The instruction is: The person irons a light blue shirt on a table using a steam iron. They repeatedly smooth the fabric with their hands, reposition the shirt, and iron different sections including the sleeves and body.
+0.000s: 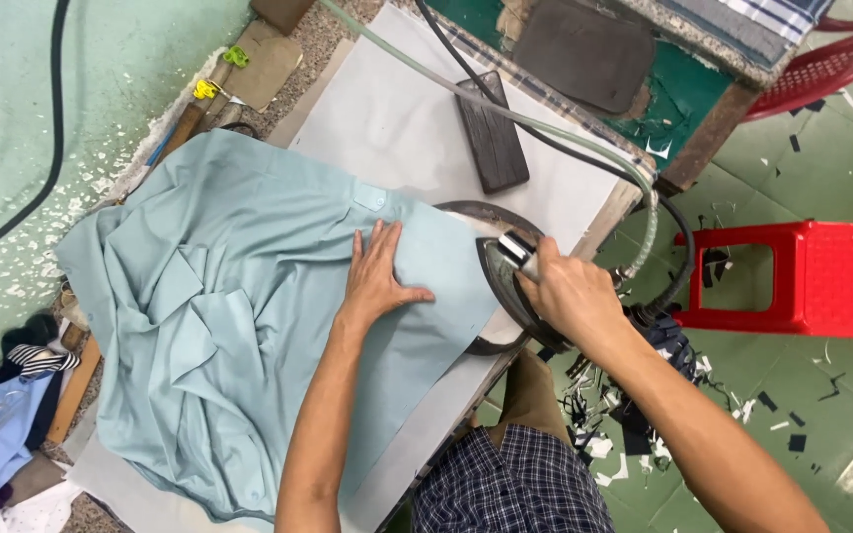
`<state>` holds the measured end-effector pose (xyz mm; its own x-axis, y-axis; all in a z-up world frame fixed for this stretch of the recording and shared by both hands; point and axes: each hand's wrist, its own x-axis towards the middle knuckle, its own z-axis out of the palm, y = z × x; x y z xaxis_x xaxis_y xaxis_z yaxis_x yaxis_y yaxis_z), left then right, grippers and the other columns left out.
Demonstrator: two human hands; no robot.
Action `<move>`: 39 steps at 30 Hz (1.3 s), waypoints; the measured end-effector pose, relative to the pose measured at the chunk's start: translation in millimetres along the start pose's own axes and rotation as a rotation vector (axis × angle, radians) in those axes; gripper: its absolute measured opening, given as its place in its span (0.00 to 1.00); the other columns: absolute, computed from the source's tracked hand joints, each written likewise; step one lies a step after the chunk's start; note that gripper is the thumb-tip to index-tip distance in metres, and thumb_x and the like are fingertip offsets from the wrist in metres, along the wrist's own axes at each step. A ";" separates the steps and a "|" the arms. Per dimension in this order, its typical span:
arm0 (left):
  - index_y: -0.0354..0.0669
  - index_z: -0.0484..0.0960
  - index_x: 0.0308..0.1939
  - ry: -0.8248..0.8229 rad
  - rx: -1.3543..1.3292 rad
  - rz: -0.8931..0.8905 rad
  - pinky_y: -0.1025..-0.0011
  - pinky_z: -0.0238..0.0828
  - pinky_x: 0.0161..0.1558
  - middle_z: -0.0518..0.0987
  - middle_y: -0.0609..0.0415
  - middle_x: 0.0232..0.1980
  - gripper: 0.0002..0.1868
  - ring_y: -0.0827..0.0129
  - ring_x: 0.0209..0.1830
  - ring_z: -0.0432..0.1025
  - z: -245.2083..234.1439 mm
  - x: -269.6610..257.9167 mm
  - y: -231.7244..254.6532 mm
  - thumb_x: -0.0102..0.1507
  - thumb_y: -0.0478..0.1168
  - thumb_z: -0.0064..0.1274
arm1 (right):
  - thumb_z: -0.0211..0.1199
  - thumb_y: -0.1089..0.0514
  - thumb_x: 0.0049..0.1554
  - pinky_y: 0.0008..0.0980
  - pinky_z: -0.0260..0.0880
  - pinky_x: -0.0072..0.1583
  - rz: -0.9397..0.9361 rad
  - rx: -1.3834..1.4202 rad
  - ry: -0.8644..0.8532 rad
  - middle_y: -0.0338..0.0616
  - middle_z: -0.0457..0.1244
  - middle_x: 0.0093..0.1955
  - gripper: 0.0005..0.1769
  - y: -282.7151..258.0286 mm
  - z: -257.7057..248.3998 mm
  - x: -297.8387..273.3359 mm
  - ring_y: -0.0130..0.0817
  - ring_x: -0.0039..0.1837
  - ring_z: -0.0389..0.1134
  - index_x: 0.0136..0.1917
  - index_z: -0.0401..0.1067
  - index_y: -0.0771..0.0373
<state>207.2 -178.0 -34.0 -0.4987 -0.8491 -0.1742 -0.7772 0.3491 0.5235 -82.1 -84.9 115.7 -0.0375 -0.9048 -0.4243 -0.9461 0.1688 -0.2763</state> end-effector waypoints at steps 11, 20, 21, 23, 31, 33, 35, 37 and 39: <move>0.42 0.67 0.67 0.378 0.027 -0.164 0.53 0.62 0.60 0.69 0.45 0.63 0.42 0.51 0.63 0.66 19.2 150.2 122.1 0.60 0.69 0.47 | 0.51 0.42 0.64 0.44 0.78 0.42 -0.269 -0.153 -0.233 0.47 0.68 0.40 0.19 94.2 -2.5 20.1 0.47 0.39 0.72 0.56 0.60 0.59; 0.47 0.62 0.76 0.260 0.157 -0.346 0.52 0.62 0.59 0.65 0.33 0.57 0.44 0.39 0.53 0.63 74.8 256.4 105.4 0.57 0.57 0.52 | 0.47 0.38 0.65 0.29 0.82 0.30 -0.180 -0.301 -0.412 0.40 0.70 0.38 0.24 175.4 -98.3 87.8 0.35 0.31 0.72 0.63 0.57 0.56; 0.52 0.66 0.74 0.220 0.073 -0.299 0.54 0.60 0.59 0.69 0.34 0.49 0.43 0.36 0.48 0.64 63.3 256.9 91.4 0.55 0.58 0.48 | 0.47 0.38 0.65 0.30 0.84 0.31 -0.163 -0.268 -0.369 0.46 0.72 0.42 0.28 174.0 -103.4 98.7 0.39 0.33 0.75 0.68 0.55 0.60; 0.53 0.68 0.73 0.303 -0.023 -0.336 0.55 0.66 0.58 0.70 0.35 0.54 0.42 0.39 0.53 0.66 7.6 202.2 100.9 0.55 0.58 0.54 | 0.50 0.36 0.62 0.43 0.80 0.45 -0.197 -0.286 -0.331 0.50 0.72 0.48 0.29 169.4 -105.4 116.2 0.49 0.44 0.75 0.65 0.58 0.58; 0.47 0.68 0.73 0.736 0.065 -0.387 0.47 0.66 0.58 0.68 0.26 0.60 0.41 0.32 0.58 0.67 7.9 2.7 191.9 0.56 0.46 0.63 | 0.51 0.31 0.61 0.58 0.73 0.57 -0.375 -0.321 -0.285 0.57 0.71 0.52 0.30 88.1 -85.2 191.2 0.62 0.55 0.74 0.60 0.61 0.58; 0.44 0.72 0.70 0.705 0.102 -0.484 0.47 0.65 0.53 0.68 0.23 0.58 0.37 0.31 0.55 0.67 55.7 -15.4 215.6 0.56 0.45 0.60 | 0.52 0.32 0.62 0.57 0.73 0.56 -0.444 -0.306 -0.273 0.58 0.71 0.50 0.30 62.8 -76.3 204.6 0.61 0.54 0.75 0.59 0.62 0.60; 0.48 0.65 0.74 0.629 0.166 -0.577 0.52 0.70 0.54 0.66 0.24 0.62 0.38 0.38 0.56 0.67 83.2 -18.5 236.4 0.61 0.49 0.57 | 0.50 0.33 0.64 0.54 0.69 0.48 -0.448 -0.267 -0.317 0.56 0.70 0.45 0.29 41.0 -77.9 208.8 0.59 0.47 0.71 0.58 0.59 0.62; 0.53 0.57 0.78 0.543 0.224 -0.665 0.57 0.74 0.54 0.65 0.24 0.67 0.39 0.46 0.57 0.66 96.6 -22.4 247.9 0.65 0.53 0.54 | 0.47 0.34 0.66 0.51 0.64 0.40 -0.444 -0.228 -0.364 0.53 0.68 0.40 0.28 29.7 -75.2 211.6 0.57 0.40 0.68 0.57 0.56 0.64; 0.47 0.63 0.74 0.607 0.250 -0.511 0.54 0.73 0.49 0.66 0.24 0.64 0.36 0.41 0.53 0.67 95.0 -27.0 248.6 0.64 0.50 0.56 | 0.46 0.33 0.66 0.53 0.66 0.42 -0.439 -0.211 -0.339 0.56 0.68 0.43 0.32 28.7 -70.0 214.3 0.59 0.43 0.69 0.60 0.57 0.65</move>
<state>-9.0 -30.6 21.6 0.1766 -0.9681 0.1775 -0.9498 -0.1203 0.2889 -139.7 -301.3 77.2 0.4440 -0.6913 -0.5701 -0.8946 -0.3058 -0.3258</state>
